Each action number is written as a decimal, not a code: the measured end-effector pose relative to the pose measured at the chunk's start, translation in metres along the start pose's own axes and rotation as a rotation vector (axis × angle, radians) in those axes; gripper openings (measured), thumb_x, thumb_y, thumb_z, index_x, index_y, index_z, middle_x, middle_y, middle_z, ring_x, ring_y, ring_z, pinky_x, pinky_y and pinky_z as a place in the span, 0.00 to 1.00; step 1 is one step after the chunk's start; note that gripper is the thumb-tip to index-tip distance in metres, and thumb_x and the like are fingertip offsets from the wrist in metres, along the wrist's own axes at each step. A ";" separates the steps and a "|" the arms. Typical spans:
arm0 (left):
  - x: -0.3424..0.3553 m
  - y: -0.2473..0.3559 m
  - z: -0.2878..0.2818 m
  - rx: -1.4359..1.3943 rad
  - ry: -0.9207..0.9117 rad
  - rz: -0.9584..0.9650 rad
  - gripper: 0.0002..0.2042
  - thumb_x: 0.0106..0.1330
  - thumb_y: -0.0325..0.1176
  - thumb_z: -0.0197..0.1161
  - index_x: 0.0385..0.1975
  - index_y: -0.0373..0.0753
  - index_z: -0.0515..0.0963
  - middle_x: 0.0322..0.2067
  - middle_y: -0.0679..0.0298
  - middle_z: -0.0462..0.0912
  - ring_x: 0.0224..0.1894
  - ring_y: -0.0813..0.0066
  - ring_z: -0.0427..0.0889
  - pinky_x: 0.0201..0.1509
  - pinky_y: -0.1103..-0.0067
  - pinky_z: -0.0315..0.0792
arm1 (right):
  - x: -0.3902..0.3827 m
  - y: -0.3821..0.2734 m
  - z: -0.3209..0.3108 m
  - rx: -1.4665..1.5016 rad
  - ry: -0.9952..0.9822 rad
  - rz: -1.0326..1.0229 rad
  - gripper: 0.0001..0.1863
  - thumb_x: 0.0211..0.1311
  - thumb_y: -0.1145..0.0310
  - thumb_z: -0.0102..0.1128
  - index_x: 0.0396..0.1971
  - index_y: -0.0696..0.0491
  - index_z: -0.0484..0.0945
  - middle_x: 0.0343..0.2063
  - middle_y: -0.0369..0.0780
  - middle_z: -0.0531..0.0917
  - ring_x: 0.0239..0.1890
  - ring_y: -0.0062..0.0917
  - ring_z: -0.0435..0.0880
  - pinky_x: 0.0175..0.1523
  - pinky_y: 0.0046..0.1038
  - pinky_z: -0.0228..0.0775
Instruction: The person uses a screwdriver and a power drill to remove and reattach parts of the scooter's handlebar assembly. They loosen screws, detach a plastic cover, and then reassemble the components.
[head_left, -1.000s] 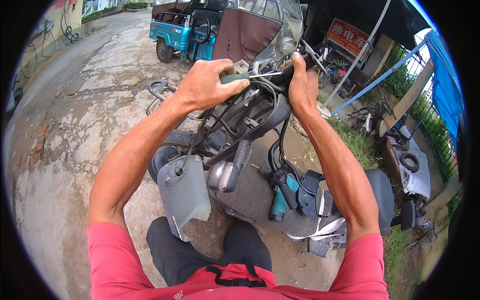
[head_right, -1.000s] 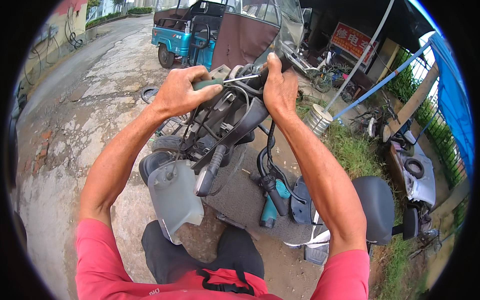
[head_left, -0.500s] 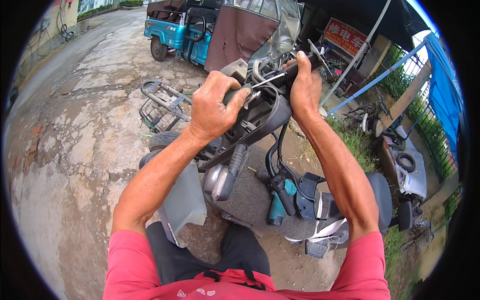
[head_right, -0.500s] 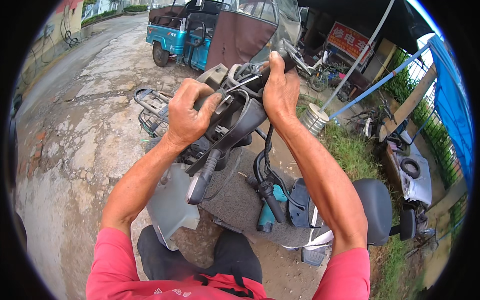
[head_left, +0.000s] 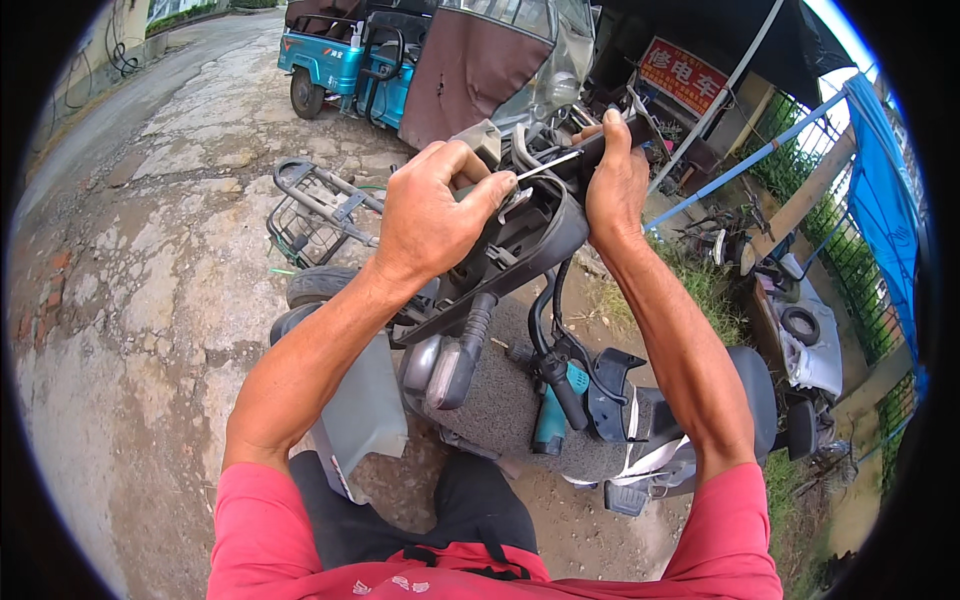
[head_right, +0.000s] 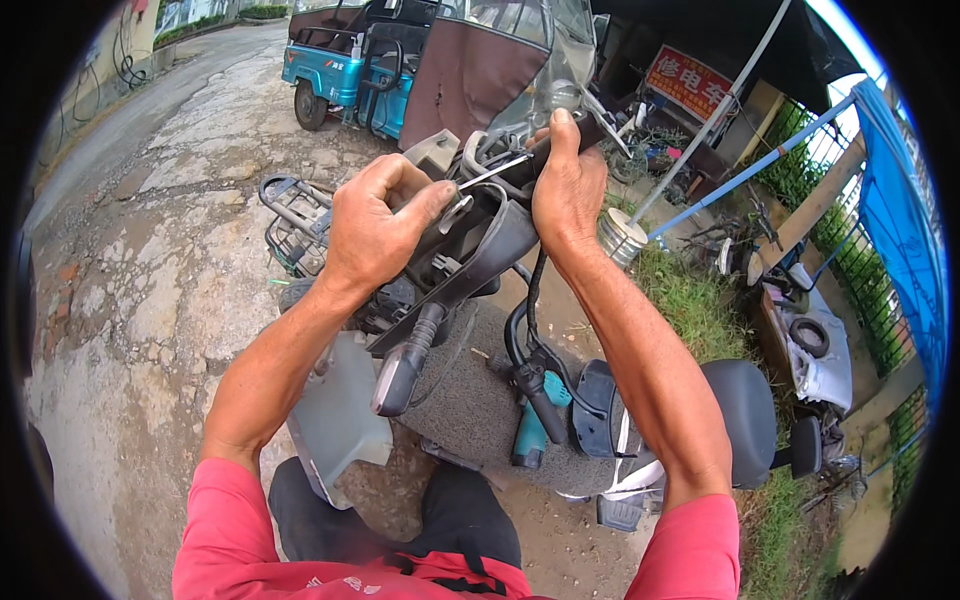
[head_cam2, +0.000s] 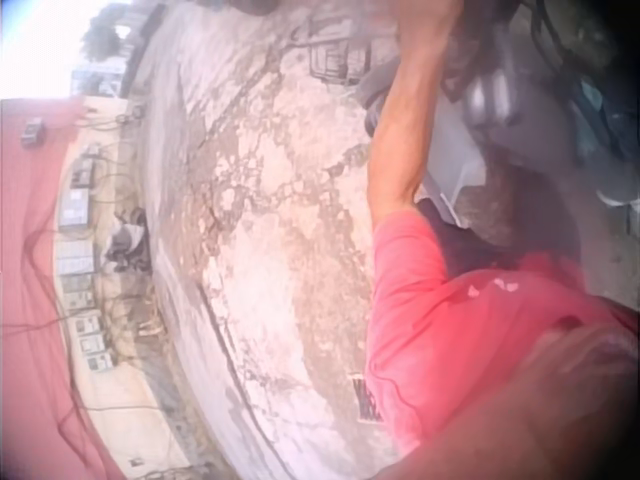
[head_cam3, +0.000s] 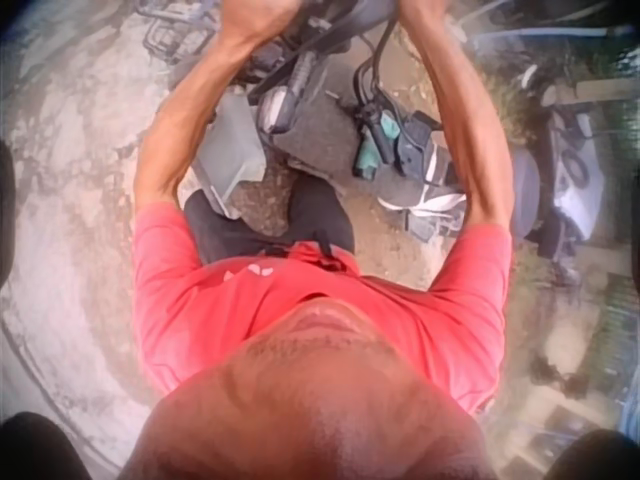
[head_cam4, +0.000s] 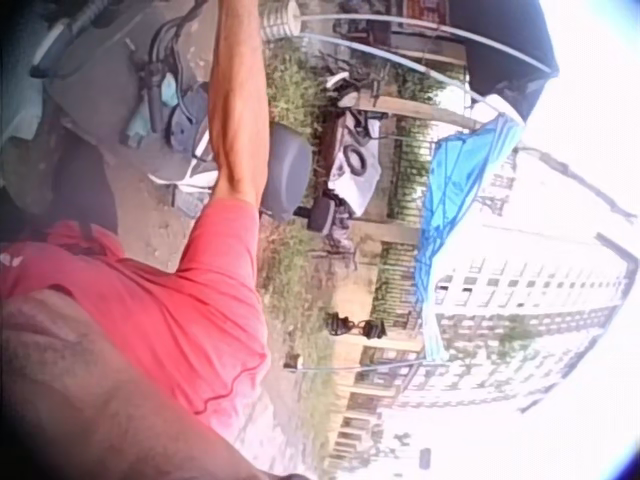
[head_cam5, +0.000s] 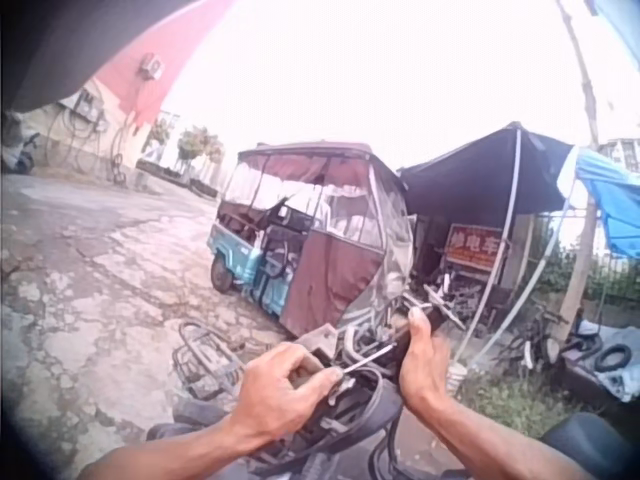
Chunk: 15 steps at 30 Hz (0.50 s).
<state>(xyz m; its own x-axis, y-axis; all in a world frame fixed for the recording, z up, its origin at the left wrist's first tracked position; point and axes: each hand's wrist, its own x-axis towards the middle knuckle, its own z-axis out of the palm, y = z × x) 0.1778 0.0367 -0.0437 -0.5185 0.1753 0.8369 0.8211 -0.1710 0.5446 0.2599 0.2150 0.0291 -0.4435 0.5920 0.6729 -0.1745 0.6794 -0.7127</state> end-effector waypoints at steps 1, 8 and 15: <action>0.001 0.007 -0.003 0.014 -0.028 -0.039 0.11 0.60 0.34 0.75 0.27 0.34 0.82 0.24 0.61 0.81 0.26 0.73 0.79 0.32 0.75 0.72 | 0.000 0.001 0.000 -0.004 0.003 -0.004 0.35 0.71 0.39 0.49 0.35 0.63 0.83 0.31 0.43 0.86 0.35 0.26 0.81 0.48 0.29 0.70; 0.071 0.091 -0.037 0.562 -0.219 0.242 0.17 0.57 0.42 0.78 0.27 0.33 0.83 0.24 0.54 0.84 0.27 0.62 0.85 0.33 0.69 0.77 | -0.001 -0.002 -0.007 0.029 -0.058 -0.032 0.35 0.72 0.40 0.47 0.33 0.63 0.81 0.29 0.44 0.84 0.35 0.30 0.80 0.47 0.36 0.71; 0.109 0.124 -0.022 0.740 -0.652 0.269 0.13 0.54 0.37 0.76 0.33 0.33 0.86 0.30 0.52 0.88 0.35 0.59 0.88 0.43 0.68 0.80 | 0.008 0.004 -0.020 0.029 -0.185 -0.075 0.37 0.71 0.34 0.49 0.34 0.59 0.82 0.31 0.46 0.84 0.38 0.35 0.82 0.50 0.38 0.71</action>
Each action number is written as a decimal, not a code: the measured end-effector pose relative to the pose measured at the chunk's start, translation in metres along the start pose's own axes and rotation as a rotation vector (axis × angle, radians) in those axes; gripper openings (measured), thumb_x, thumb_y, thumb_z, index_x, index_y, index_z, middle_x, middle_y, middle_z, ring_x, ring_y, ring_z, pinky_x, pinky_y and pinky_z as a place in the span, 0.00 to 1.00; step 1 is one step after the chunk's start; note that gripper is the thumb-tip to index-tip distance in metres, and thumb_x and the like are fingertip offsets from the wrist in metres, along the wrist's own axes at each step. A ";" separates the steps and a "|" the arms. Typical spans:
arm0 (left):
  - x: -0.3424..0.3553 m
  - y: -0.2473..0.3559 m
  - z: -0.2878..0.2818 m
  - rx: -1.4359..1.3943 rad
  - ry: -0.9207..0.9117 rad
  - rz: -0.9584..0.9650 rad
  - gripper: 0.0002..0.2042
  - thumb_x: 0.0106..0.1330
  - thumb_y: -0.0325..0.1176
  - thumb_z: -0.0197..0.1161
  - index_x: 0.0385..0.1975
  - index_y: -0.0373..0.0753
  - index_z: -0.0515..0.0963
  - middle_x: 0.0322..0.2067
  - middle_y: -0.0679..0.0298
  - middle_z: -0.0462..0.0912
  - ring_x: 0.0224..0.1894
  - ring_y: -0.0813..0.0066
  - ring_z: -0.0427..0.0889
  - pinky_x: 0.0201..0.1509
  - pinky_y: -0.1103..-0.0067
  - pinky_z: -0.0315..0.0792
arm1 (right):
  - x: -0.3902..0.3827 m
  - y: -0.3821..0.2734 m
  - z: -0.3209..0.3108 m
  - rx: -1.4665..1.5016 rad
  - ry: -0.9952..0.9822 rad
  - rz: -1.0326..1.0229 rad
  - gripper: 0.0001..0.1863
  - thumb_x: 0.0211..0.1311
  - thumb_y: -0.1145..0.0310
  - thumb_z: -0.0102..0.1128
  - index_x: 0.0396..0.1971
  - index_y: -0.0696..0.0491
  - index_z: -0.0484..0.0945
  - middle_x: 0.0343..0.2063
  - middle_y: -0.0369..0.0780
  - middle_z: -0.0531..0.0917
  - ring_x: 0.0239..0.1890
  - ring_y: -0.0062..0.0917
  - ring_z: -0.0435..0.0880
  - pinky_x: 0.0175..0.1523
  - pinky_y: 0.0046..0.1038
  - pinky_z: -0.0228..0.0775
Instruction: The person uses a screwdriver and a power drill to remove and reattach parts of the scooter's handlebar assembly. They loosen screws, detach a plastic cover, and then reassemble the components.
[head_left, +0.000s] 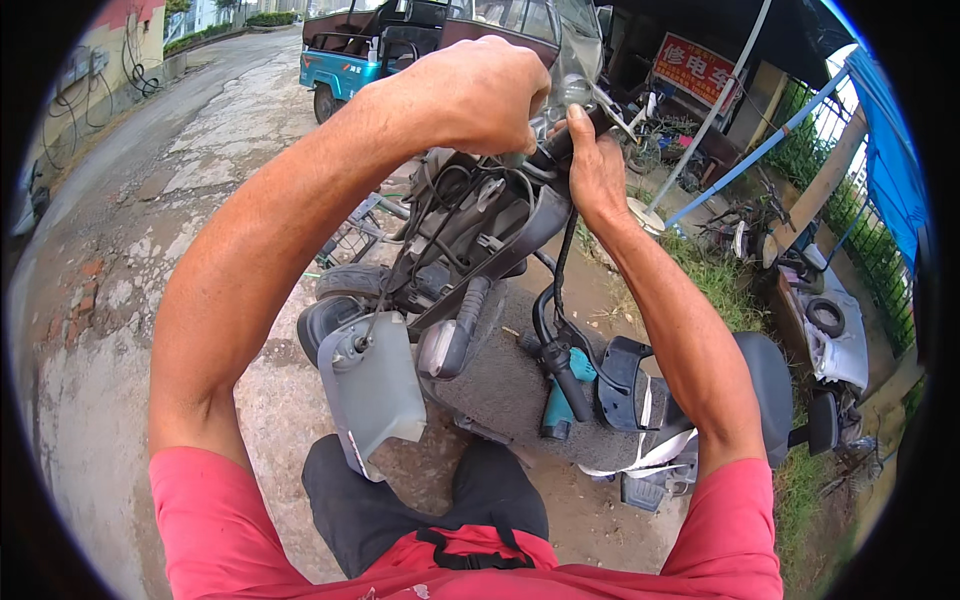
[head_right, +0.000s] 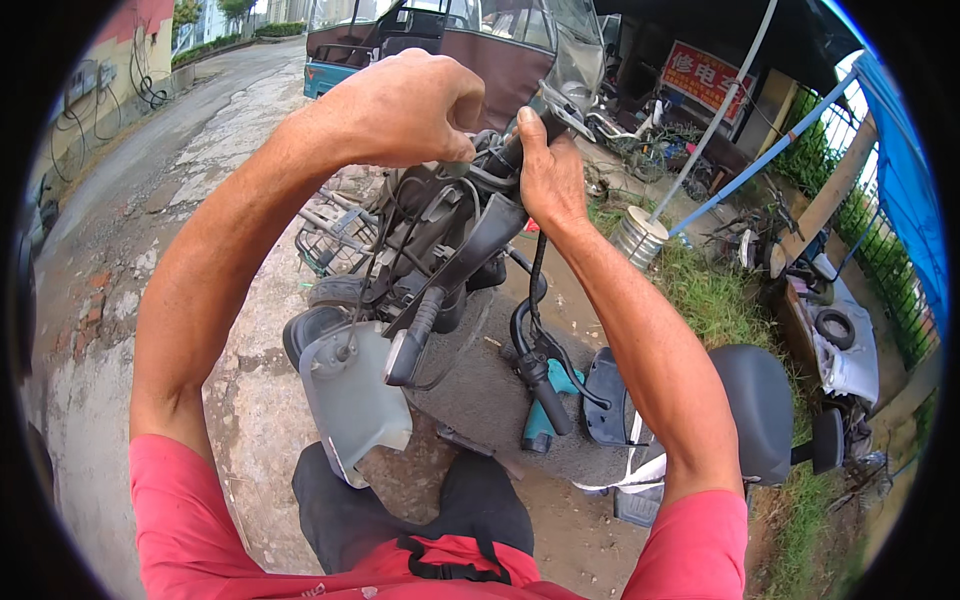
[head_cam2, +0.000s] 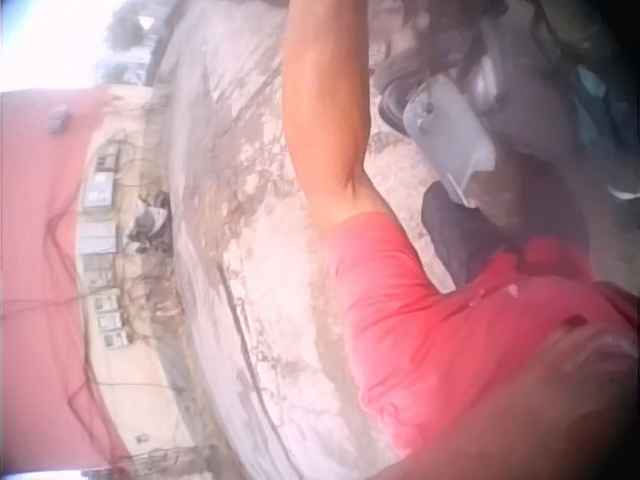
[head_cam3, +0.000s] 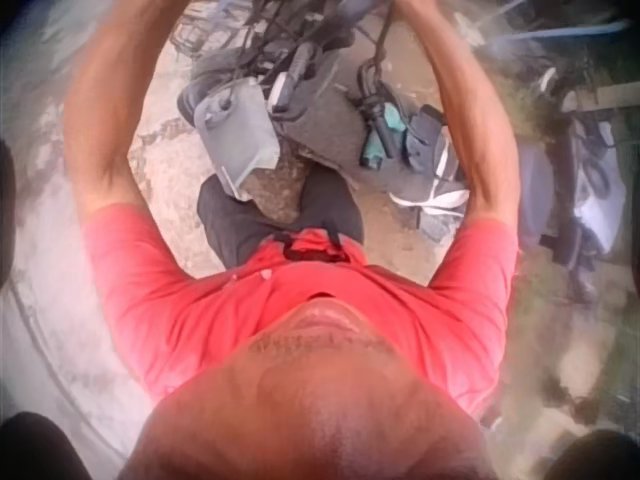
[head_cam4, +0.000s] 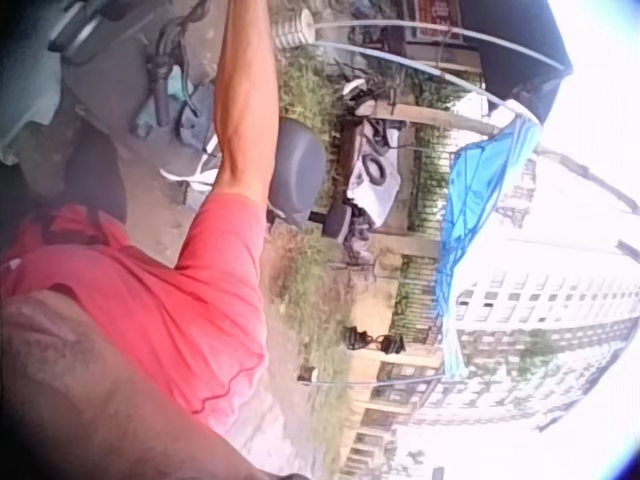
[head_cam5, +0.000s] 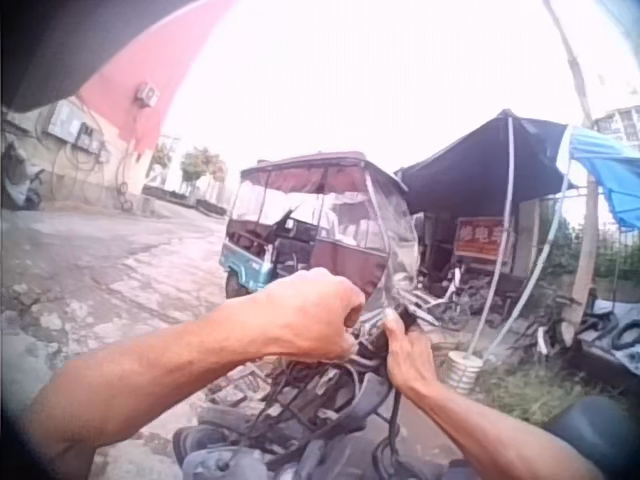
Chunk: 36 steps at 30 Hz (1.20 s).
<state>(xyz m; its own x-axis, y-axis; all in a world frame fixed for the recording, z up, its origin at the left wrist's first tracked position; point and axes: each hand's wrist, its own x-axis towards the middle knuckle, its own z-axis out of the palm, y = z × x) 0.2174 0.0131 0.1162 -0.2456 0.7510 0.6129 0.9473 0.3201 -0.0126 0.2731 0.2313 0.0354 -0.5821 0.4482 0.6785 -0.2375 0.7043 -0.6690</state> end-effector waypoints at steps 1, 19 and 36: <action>-0.001 0.005 -0.008 0.016 -0.004 -0.015 0.13 0.54 0.37 0.76 0.33 0.33 0.86 0.30 0.52 0.88 0.34 0.60 0.88 0.43 0.68 0.80 | 0.001 0.002 -0.002 0.041 -0.035 0.012 0.37 0.70 0.33 0.49 0.34 0.59 0.82 0.31 0.47 0.84 0.39 0.36 0.82 0.51 0.38 0.71; 0.078 -0.008 -0.008 -0.182 0.309 0.053 0.19 0.58 0.37 0.70 0.45 0.31 0.80 0.40 0.43 0.85 0.47 0.51 0.85 0.53 0.65 0.78 | -0.002 0.003 -0.005 -0.058 -0.057 0.003 0.48 0.67 0.27 0.46 0.47 0.67 0.79 0.40 0.61 0.84 0.50 0.55 0.83 0.57 0.46 0.70; 0.165 -0.047 0.078 -0.385 0.150 -0.066 0.14 0.65 0.33 0.61 0.48 0.35 0.84 0.38 0.57 0.86 0.40 0.71 0.83 0.48 0.71 0.77 | -0.001 0.011 0.007 -0.030 -0.014 -0.025 0.49 0.69 0.28 0.46 0.51 0.71 0.75 0.42 0.63 0.83 0.50 0.58 0.81 0.59 0.47 0.69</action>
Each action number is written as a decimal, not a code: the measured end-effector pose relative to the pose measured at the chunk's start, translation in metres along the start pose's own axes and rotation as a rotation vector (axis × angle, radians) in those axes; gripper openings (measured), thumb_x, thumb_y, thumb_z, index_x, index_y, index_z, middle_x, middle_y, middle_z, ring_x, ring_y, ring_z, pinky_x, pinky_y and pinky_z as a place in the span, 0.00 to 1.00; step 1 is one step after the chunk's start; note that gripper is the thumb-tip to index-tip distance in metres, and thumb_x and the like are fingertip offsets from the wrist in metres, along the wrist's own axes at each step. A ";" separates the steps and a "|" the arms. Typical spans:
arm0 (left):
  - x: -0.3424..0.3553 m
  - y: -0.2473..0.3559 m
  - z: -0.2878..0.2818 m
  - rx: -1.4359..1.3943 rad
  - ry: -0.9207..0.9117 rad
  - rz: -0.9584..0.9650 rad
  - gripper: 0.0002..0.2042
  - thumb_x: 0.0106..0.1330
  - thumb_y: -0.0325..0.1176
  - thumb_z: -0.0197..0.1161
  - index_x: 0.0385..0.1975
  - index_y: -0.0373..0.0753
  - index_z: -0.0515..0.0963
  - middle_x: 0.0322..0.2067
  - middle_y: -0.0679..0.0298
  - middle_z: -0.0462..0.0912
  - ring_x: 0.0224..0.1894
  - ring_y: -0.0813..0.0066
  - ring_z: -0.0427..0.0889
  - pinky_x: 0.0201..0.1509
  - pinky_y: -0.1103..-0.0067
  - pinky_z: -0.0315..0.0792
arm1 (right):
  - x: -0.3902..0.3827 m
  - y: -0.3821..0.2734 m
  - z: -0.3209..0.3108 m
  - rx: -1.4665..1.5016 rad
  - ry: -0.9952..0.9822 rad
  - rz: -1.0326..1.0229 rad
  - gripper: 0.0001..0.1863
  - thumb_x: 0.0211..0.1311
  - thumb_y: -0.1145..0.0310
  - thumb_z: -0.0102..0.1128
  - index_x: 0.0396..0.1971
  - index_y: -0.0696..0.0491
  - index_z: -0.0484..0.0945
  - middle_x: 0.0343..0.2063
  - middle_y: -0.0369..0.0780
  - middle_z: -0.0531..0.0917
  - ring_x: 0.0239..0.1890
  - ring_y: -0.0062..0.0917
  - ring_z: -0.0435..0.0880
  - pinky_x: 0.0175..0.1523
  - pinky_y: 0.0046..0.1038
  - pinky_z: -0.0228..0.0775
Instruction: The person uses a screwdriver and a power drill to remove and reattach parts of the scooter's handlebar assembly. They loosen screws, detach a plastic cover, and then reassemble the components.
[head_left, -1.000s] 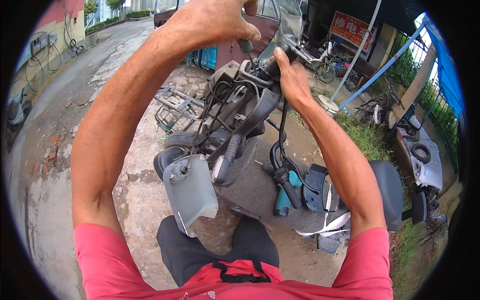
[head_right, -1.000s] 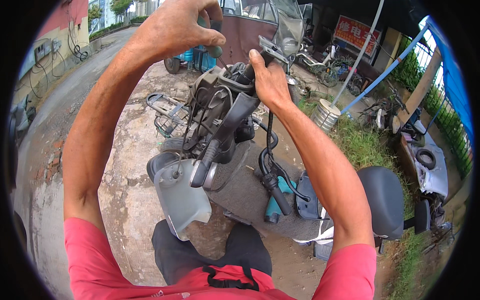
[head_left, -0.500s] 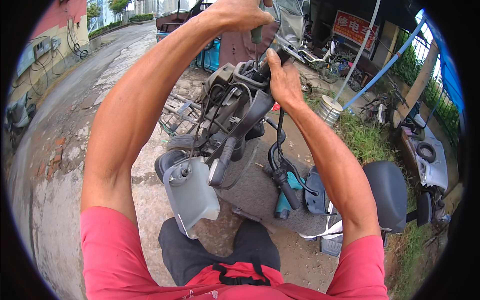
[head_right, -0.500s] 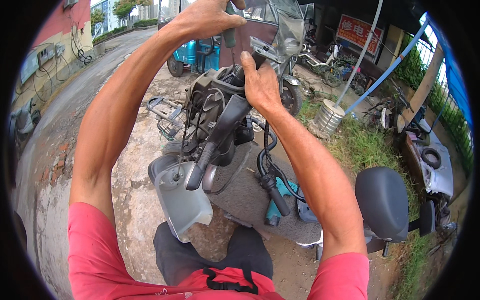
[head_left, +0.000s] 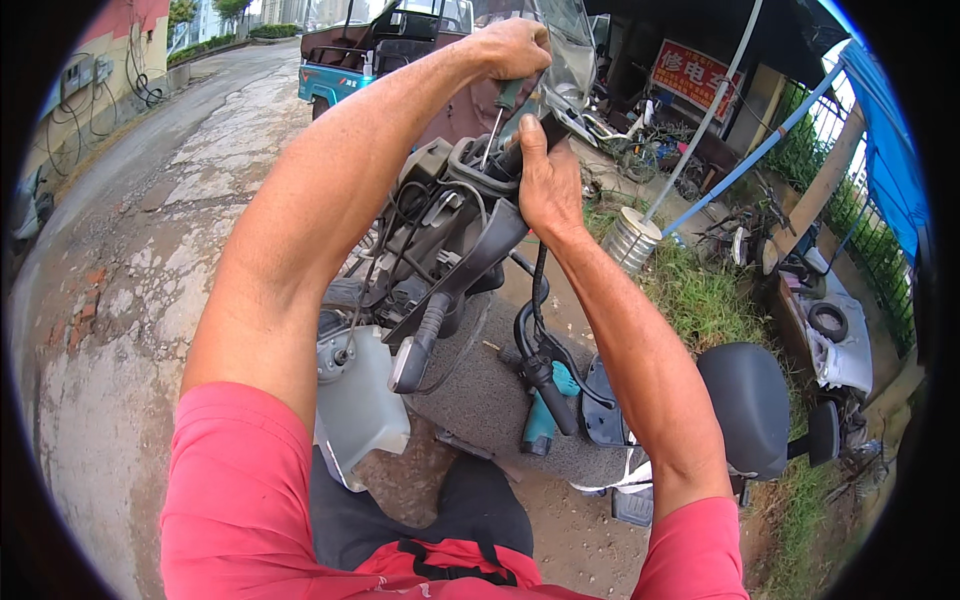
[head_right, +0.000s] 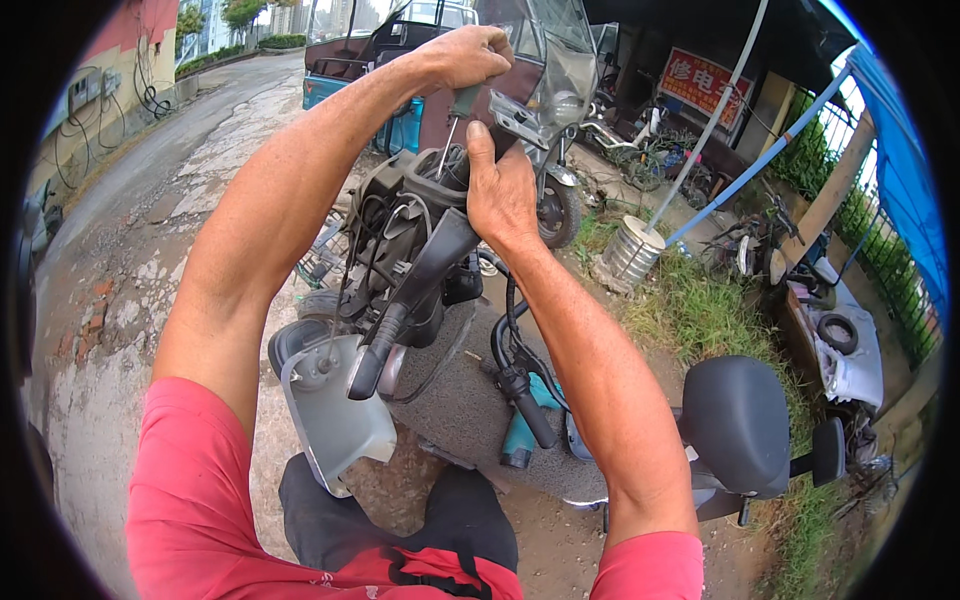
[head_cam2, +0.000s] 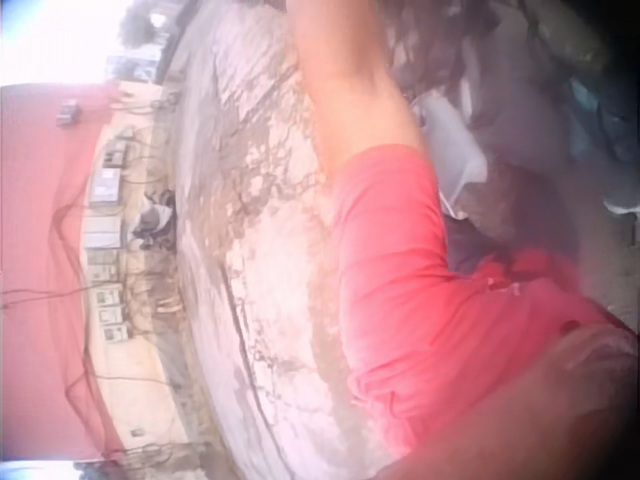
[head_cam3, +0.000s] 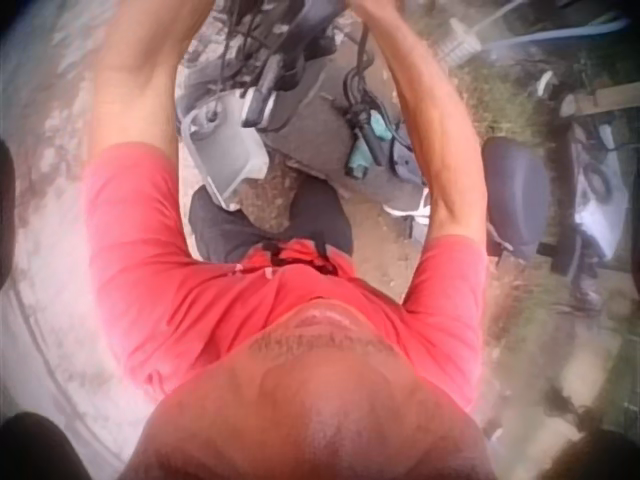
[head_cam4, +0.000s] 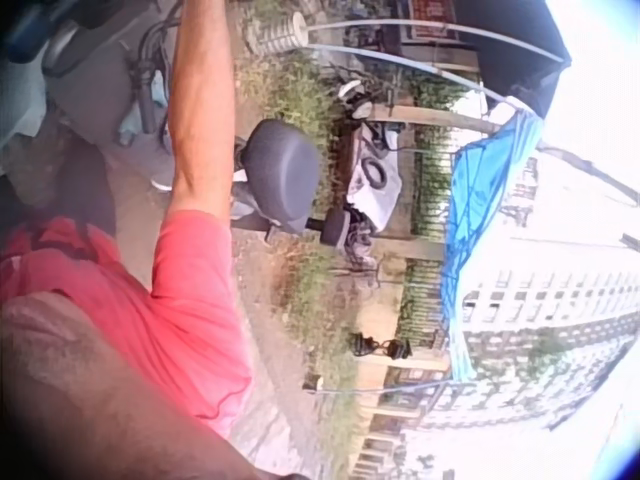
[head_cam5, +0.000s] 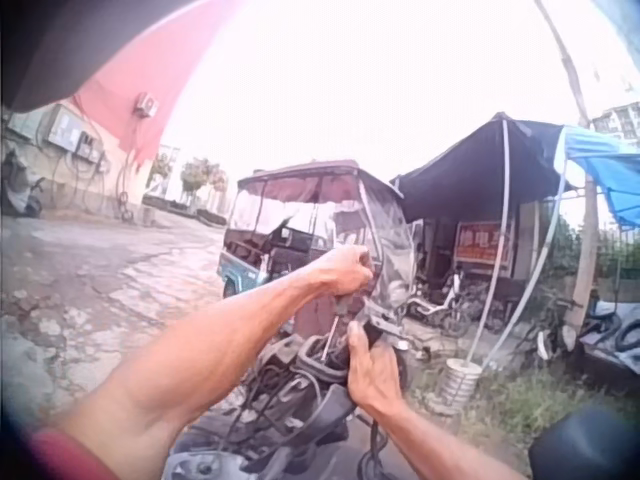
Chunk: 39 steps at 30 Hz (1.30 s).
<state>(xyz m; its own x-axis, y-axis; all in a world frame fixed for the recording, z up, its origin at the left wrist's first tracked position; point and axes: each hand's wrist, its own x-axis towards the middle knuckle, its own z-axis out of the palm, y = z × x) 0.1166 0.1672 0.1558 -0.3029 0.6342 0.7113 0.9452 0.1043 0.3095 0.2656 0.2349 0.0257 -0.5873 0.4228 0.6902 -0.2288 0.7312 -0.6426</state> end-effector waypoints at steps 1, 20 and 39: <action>0.001 0.001 -0.001 0.006 0.037 0.018 0.14 0.65 0.33 0.61 0.47 0.35 0.84 0.37 0.57 0.86 0.39 0.71 0.83 0.47 0.72 0.77 | -0.001 -0.001 0.000 0.003 0.015 -0.013 0.49 0.70 0.29 0.46 0.51 0.71 0.75 0.42 0.62 0.83 0.50 0.58 0.82 0.59 0.47 0.69; -0.011 0.001 0.021 -0.056 0.119 -0.100 0.14 0.60 0.35 0.61 0.41 0.36 0.84 0.34 0.55 0.86 0.36 0.67 0.84 0.42 0.70 0.78 | -0.004 0.003 0.001 0.031 0.099 -0.095 0.39 0.72 0.31 0.46 0.38 0.59 0.81 0.31 0.46 0.83 0.37 0.34 0.79 0.49 0.38 0.70; -0.153 -0.012 -0.052 -0.362 0.107 -0.600 0.19 0.74 0.49 0.64 0.34 0.35 0.79 0.20 0.68 0.78 0.15 0.85 0.72 0.14 0.85 0.63 | 0.002 -0.003 -0.017 -0.053 -0.135 -0.008 0.42 0.70 0.27 0.44 0.40 0.58 0.83 0.34 0.43 0.84 0.40 0.32 0.80 0.51 0.36 0.70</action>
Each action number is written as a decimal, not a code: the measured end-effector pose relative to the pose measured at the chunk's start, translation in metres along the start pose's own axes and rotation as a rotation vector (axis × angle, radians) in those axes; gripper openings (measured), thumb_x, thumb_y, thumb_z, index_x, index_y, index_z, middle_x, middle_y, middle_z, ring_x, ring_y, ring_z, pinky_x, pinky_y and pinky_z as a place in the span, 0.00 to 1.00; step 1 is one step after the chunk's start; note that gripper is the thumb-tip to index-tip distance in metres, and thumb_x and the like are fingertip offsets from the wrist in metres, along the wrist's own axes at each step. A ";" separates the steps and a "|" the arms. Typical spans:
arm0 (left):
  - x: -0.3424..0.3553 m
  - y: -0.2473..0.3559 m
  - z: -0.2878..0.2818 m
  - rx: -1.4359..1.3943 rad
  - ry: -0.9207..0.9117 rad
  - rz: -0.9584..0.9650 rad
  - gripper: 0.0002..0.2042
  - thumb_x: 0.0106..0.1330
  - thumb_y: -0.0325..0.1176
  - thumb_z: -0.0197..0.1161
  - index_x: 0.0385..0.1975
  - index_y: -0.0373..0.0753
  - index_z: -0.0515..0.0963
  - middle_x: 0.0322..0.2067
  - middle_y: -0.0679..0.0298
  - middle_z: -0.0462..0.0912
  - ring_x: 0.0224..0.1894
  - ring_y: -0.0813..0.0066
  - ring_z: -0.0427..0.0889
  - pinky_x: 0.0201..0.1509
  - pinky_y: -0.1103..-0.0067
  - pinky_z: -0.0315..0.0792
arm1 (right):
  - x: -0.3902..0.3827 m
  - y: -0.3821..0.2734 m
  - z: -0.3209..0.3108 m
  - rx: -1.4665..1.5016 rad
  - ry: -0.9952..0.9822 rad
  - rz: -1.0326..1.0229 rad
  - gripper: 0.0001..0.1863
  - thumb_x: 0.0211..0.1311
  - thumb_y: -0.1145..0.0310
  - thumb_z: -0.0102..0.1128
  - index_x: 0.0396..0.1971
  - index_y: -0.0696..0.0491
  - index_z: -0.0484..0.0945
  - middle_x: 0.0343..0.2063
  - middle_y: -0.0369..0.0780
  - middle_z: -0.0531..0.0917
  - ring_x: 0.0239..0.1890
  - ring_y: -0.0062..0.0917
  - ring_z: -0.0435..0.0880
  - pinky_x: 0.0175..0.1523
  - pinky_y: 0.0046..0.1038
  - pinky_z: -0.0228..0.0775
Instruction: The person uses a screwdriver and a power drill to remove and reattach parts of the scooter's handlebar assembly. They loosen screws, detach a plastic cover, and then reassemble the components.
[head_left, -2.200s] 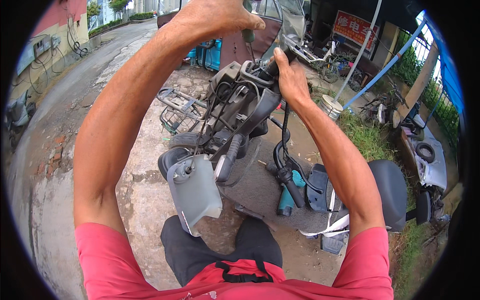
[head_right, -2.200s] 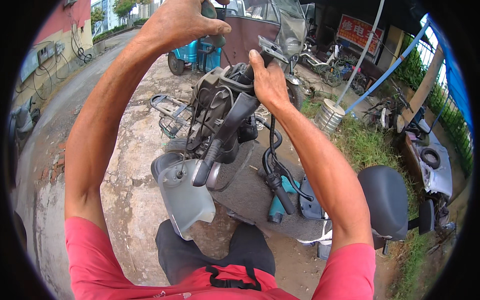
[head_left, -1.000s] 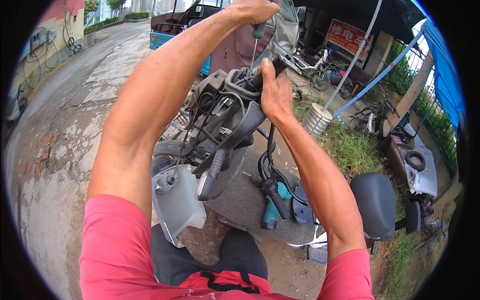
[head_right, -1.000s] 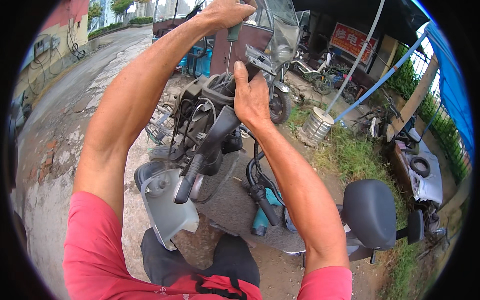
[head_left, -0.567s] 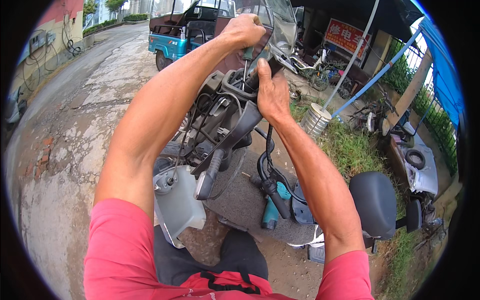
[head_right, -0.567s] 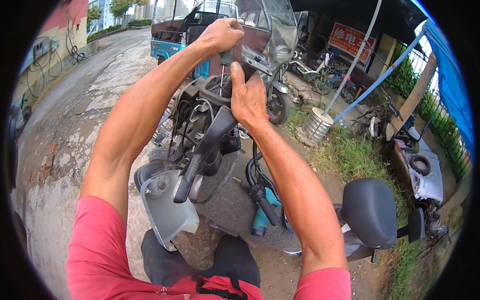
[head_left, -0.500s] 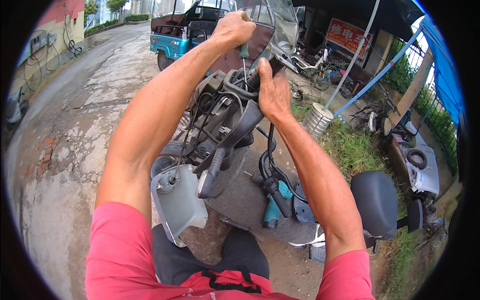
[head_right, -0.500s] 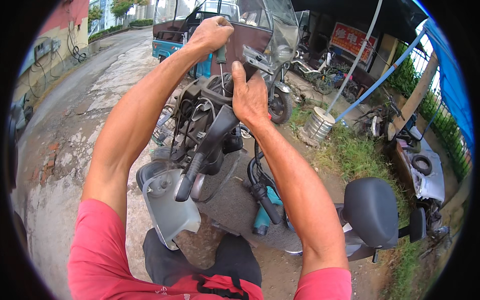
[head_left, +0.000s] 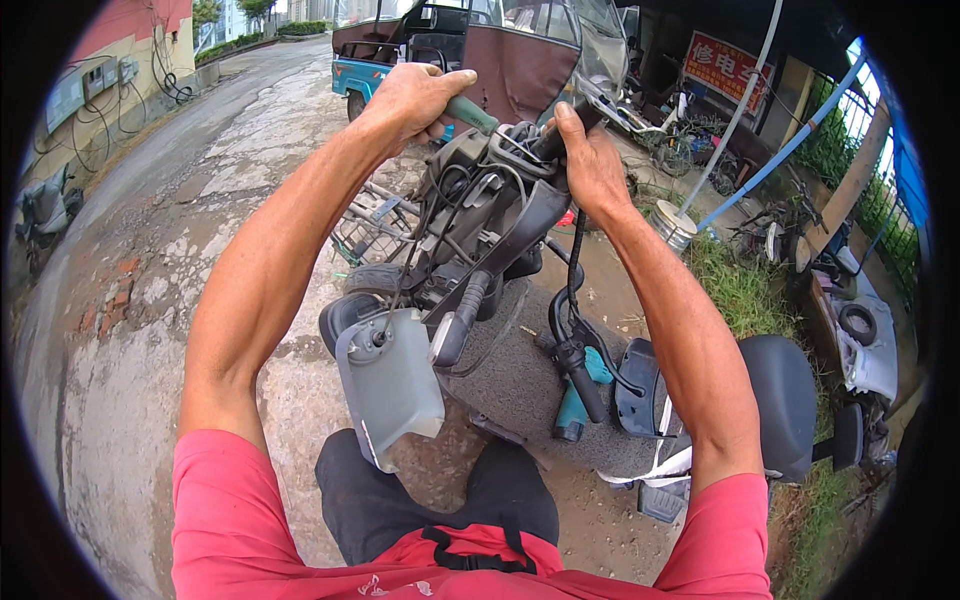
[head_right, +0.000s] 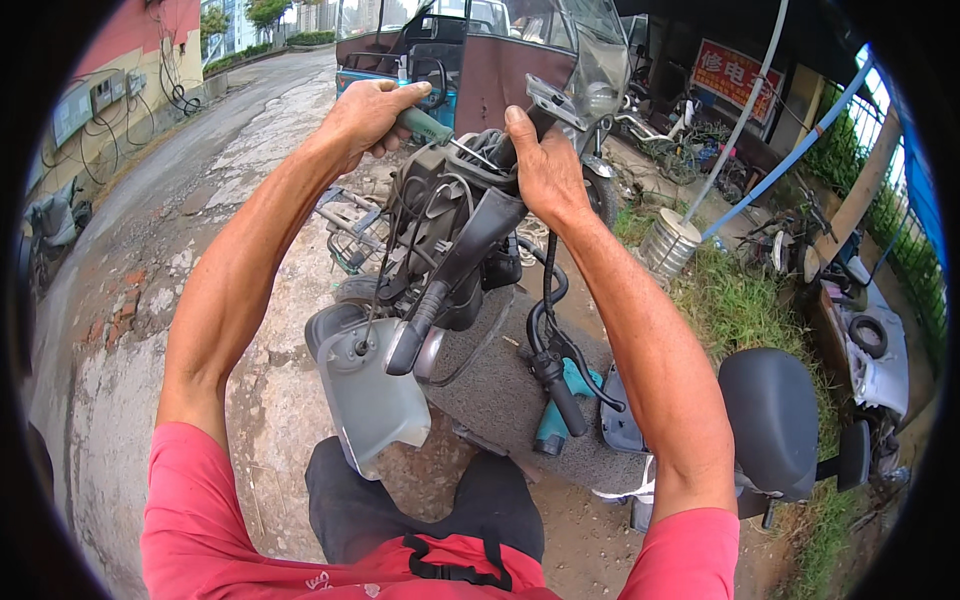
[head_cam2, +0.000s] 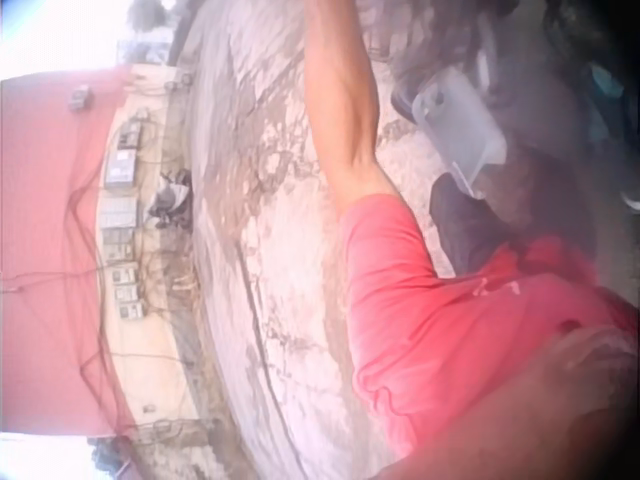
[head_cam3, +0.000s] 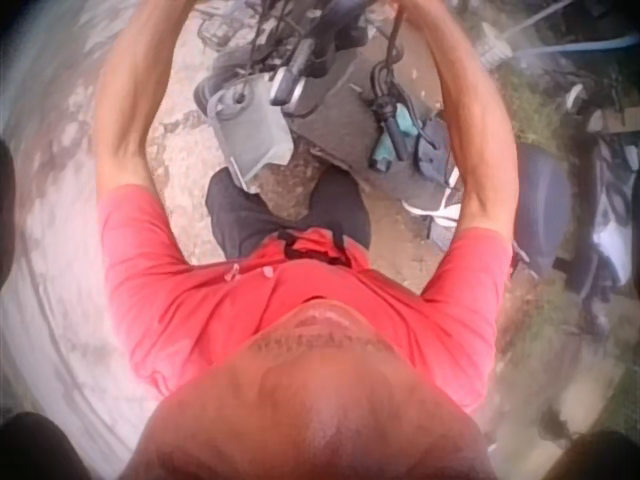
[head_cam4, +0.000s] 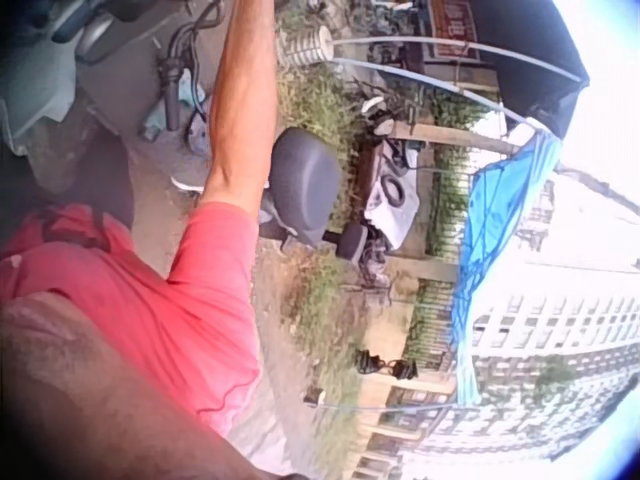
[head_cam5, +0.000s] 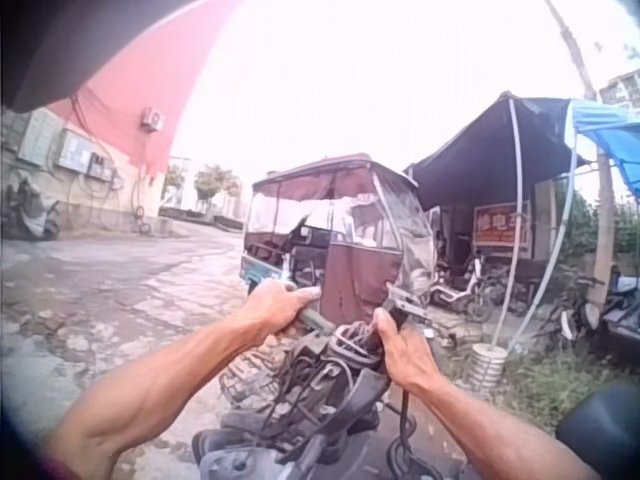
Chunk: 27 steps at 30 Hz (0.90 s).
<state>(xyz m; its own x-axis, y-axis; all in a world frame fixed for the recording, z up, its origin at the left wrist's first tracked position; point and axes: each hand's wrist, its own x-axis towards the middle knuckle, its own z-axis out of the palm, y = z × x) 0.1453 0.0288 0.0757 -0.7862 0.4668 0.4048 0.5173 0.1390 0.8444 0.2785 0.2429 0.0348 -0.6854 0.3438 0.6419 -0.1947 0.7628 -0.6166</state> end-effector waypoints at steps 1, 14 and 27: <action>-0.017 0.010 0.007 0.003 -0.022 0.008 0.21 0.74 0.50 0.63 0.34 0.34 0.80 0.19 0.69 0.76 0.14 0.85 0.71 0.13 0.86 0.62 | 0.005 0.011 -0.006 -0.011 -0.044 0.031 0.43 0.70 0.26 0.43 0.43 0.58 0.83 0.36 0.43 0.84 0.41 0.32 0.80 0.52 0.36 0.71; -0.089 0.033 0.024 0.991 -0.116 0.495 0.21 0.75 0.50 0.58 0.43 0.34 0.82 0.35 0.46 0.86 0.42 0.44 0.85 0.47 0.57 0.75 | 0.005 0.005 -0.015 0.050 -0.140 0.028 0.45 0.67 0.25 0.46 0.46 0.60 0.82 0.41 0.45 0.84 0.46 0.32 0.82 0.58 0.35 0.72; -0.076 0.043 0.031 0.566 -0.252 0.007 0.24 0.73 0.54 0.63 0.37 0.33 0.87 0.19 0.65 0.79 0.22 0.79 0.75 0.28 0.74 0.66 | 0.003 0.008 -0.013 0.016 -0.131 -0.090 0.45 0.69 0.26 0.42 0.42 0.61 0.82 0.36 0.49 0.84 0.42 0.40 0.81 0.53 0.42 0.70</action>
<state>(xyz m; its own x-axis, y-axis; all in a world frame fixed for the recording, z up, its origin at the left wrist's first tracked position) 0.2380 0.0263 0.0702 -0.7138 0.6519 0.2560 0.6756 0.5447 0.4969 0.2839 0.2572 0.0372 -0.7503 0.1989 0.6304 -0.2703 0.7780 -0.5672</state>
